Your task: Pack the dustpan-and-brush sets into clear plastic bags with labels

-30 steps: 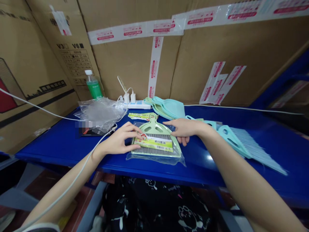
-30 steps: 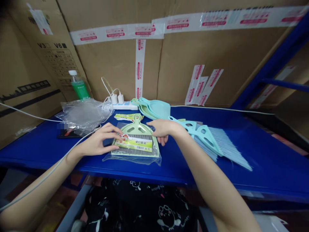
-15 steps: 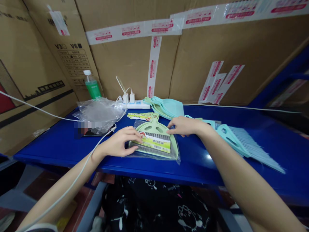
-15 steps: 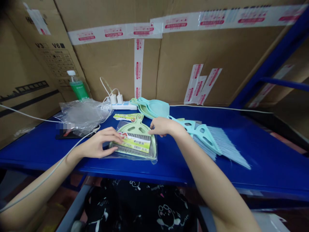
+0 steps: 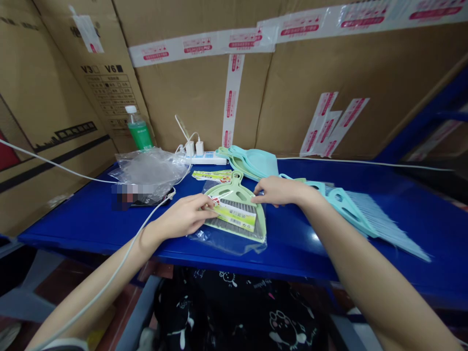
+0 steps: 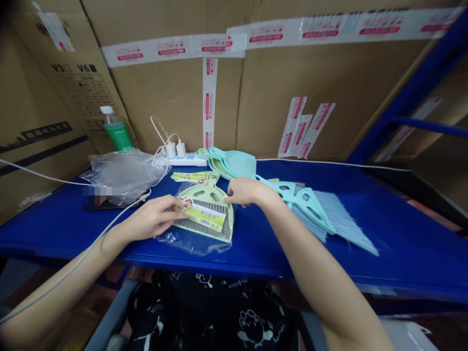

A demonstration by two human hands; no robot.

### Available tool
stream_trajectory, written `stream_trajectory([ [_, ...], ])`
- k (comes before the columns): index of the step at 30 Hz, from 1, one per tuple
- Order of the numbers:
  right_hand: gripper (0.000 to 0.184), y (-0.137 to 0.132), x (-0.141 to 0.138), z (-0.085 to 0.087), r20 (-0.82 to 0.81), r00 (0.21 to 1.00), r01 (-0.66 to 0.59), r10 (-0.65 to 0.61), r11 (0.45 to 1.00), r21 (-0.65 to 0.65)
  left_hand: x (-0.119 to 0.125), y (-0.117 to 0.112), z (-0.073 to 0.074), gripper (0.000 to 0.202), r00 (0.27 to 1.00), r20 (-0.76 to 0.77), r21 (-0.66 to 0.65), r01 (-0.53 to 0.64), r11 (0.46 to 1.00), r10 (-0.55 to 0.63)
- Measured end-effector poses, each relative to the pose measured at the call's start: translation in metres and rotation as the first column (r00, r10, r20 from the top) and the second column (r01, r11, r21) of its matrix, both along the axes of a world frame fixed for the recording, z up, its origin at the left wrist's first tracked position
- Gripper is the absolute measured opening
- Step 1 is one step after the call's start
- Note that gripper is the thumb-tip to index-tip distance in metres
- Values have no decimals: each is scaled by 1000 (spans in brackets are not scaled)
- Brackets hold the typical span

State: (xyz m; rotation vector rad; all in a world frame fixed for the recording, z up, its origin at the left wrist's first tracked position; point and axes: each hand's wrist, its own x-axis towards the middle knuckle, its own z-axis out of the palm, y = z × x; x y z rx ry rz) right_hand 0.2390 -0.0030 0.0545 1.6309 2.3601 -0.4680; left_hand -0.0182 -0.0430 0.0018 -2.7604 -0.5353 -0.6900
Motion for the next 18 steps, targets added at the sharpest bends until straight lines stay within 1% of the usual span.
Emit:
stream_trajectory([
  [3, 31, 0, 0, 0, 3, 1000, -4, 4, 1000, 4, 1, 0, -1, 28, 999, -33, -17, -7, 1000, 7],
  [6, 30, 1, 0, -1, 6, 1000, -7, 7, 1000, 7, 2, -2, -1, 24, 1000, -24, -56, 5, 998, -7],
  [8, 29, 1, 0, -1, 3, 1000, -10, 10, 1000, 6, 3, -3, -2, 22, 1000, -15, -61, 9, 998, -10],
  [14, 27, 0, 0, 0, -2, 1000, -17, 17, 1000, 4, 8, -6, -4, 26, 1000, -8, 29, -19, 999, 19],
  [18, 27, 0, 0, -1, -5, 1000, -24, 24, 1000, 4, 10, -6, -6, 28, 999, -30, 79, -36, 996, 38],
])
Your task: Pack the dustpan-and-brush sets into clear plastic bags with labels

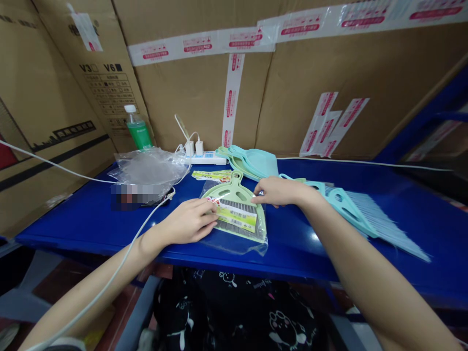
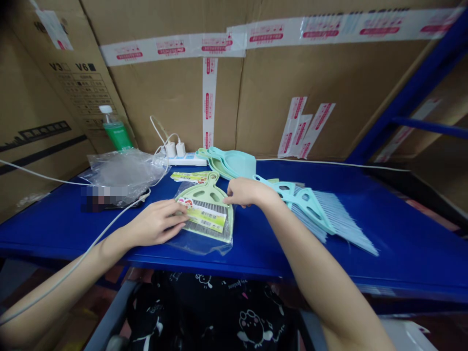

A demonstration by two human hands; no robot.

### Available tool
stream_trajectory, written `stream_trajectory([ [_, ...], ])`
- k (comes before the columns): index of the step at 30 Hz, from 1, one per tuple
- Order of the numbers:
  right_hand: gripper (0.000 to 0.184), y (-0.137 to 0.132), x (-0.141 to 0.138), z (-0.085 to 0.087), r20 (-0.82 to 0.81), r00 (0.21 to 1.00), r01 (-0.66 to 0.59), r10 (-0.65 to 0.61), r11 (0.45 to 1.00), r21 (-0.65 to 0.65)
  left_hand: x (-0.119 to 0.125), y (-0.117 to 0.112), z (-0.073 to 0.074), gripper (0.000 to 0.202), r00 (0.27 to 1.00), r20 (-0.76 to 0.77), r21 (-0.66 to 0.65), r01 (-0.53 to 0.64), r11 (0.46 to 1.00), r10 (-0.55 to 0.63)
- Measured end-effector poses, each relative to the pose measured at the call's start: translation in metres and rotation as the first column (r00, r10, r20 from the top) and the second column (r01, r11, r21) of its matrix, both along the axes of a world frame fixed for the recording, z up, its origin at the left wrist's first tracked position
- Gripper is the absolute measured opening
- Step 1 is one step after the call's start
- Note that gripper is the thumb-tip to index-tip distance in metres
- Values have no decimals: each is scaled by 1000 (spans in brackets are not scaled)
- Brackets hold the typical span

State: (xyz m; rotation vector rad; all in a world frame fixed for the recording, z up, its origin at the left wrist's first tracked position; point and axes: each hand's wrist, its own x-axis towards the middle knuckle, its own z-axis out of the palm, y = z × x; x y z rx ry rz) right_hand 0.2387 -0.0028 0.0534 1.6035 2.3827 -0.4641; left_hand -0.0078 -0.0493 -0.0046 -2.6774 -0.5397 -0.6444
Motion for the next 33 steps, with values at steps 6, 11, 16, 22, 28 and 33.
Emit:
stream_trajectory([
  [6, 27, 1, 0, -1, -3, 1000, -10, 10, 1000, 7, 1, -3, 1, 28, 999, -39, 44, -10, 999, 12],
  [11, 26, 1, 0, -1, -7, 1000, -2, 2, 1000, -6, 4, -5, 2, 27, 995, -98, 47, -10, 999, 15],
  [16, 27, 2, 1, -2, -13, 1000, -10, 10, 1000, 7, 5, -5, 1, 29, 995, -72, 74, -61, 995, 67],
  [22, 27, 1, 1, -1, -20, 1000, -8, 8, 1000, 3, 7, -7, -1, 33, 993, -23, 83, -114, 990, 116],
  [28, 28, 0, 1, 0, -20, 1000, -9, 9, 1000, 7, 9, -6, -3, 34, 988, 3, 56, -153, 987, 153],
  [33, 27, 0, 1, -1, -27, 1000, -13, 13, 1000, -1, 8, -6, -4, 32, 991, -6, 29, -130, 991, 130],
])
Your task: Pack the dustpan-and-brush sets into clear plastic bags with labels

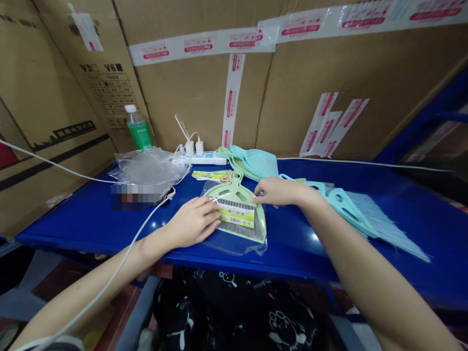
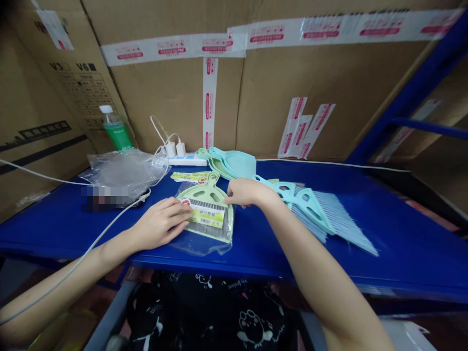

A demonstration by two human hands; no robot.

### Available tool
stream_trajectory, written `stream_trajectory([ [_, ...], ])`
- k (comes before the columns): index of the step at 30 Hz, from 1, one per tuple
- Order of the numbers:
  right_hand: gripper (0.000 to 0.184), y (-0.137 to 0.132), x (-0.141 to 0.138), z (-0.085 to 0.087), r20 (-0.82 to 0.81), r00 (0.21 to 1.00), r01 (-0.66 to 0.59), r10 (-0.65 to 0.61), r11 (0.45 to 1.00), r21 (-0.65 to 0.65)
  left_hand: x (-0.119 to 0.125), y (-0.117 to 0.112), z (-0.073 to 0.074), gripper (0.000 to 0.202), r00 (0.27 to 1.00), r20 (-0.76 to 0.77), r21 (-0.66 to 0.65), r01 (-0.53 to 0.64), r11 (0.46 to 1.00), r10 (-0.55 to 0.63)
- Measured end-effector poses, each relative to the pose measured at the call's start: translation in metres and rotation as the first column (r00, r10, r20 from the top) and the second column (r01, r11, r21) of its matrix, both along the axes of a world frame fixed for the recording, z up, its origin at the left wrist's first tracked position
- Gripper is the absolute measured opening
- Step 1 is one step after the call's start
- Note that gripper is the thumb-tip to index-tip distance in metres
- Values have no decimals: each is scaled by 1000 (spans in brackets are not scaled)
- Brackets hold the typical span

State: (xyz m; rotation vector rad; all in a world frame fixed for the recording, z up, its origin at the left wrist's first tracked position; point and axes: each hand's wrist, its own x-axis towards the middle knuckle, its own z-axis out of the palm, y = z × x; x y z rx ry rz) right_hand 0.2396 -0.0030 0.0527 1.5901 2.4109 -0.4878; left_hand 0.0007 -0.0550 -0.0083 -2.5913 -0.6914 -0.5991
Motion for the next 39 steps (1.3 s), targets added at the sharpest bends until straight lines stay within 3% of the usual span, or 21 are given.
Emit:
stream_trajectory([
  [19, 27, 0, 0, 0, 13, 999, 30, -30, 999, 15, -4, 1, 1, 26, 1000, 9, 50, -7, 999, 6],
  [29, 25, 1, 1, 0, -21, 998, 63, -64, 997, -44, -8, 1, 2, 29, 998, 41, 173, 44, 984, -51],
  [39, 23, 0, 0, 2, 56, 992, 112, -112, 994, -4, -7, -1, 3, 25, 992, 44, 30, 118, 993, -120],
])
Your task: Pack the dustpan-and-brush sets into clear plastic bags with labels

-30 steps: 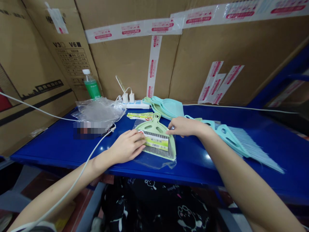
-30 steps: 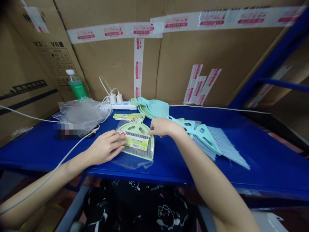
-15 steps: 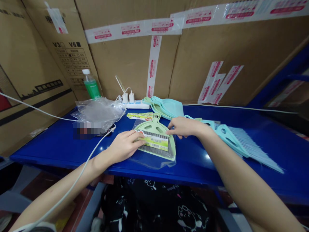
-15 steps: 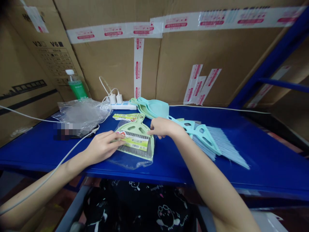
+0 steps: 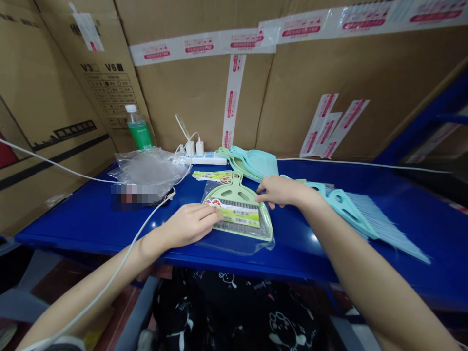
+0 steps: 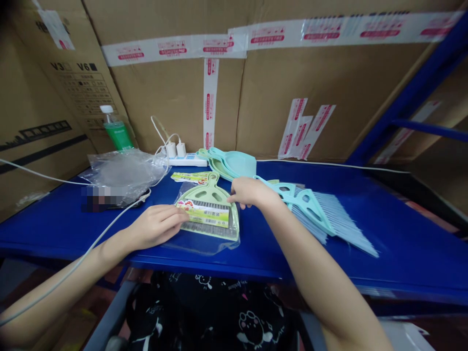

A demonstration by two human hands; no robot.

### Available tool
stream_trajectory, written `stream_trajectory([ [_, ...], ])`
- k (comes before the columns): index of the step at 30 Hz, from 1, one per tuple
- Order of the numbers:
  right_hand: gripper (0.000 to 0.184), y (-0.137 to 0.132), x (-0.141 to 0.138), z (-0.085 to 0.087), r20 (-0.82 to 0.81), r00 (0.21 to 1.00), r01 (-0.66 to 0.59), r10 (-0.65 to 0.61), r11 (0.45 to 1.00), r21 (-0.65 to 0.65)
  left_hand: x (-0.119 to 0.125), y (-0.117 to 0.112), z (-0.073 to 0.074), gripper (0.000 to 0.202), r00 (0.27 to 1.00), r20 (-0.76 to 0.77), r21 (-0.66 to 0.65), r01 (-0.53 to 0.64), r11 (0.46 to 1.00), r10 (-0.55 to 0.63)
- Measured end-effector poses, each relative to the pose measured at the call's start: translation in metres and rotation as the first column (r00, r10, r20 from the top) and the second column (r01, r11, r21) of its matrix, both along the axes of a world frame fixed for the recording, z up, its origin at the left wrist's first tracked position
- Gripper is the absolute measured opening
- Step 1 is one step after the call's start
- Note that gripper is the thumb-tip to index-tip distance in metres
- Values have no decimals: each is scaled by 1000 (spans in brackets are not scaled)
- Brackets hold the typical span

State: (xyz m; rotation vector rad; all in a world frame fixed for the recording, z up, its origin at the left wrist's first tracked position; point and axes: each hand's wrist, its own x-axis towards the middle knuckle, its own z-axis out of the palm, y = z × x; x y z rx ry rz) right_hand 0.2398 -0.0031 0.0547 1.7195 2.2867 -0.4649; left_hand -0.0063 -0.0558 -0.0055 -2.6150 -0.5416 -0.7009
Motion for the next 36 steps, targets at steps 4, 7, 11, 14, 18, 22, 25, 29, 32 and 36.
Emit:
stream_trajectory([
  [4, 21, -6, -5, 2, 59, 998, -41, 29, 975, 220, 0, 0, -2, 23, 999, 23, -96, 51, 994, -49],
  [7, 29, -15, -13, 5, -46, 977, -188, 208, 944, 271, 0, -1, -1, 22, 996, 26, -149, 89, 985, -86],
  [11, 12, -28, -27, 5, -258, 867, -438, 427, 899, 15, 0, 0, 0, 22, 992, 54, -203, 120, 972, -112],
  [14, 4, -33, -34, 0, -299, 861, -457, 410, 884, -103, 0, 1, 1, 22, 989, 61, -265, 147, 953, -135],
  [18, 7, -33, -36, -5, -324, 873, -433, 364, 885, -172, -1, 1, 4, 22, 989, 67, -349, 150, 925, -135],
  [22, 14, -31, -36, -8, -307, 890, -408, 337, 889, -207, -3, 1, 7, 22, 994, 27, -371, 110, 922, -107],
  [25, 19, -30, -35, -10, -314, 900, -386, 302, 887, -252, -5, 1, 9, 21, 997, 10, -402, 76, 912, -79],
  [29, 15, -30, -34, -10, -349, 895, -385, 278, 876, -290, -7, 1, 9, 19, 997, 16, -445, 78, 892, -79],
  [32, 12, -31, -34, -8, -363, 899, -365, 243, 874, -321, -7, 1, 11, 19, 997, 2, -485, 72, 872, -81],
  [36, 6, -35, -36, -5, -266, 912, -379, 313, 890, -253, -6, 0, 14, 12, 995, -40, -546, 57, 836, -94],
])
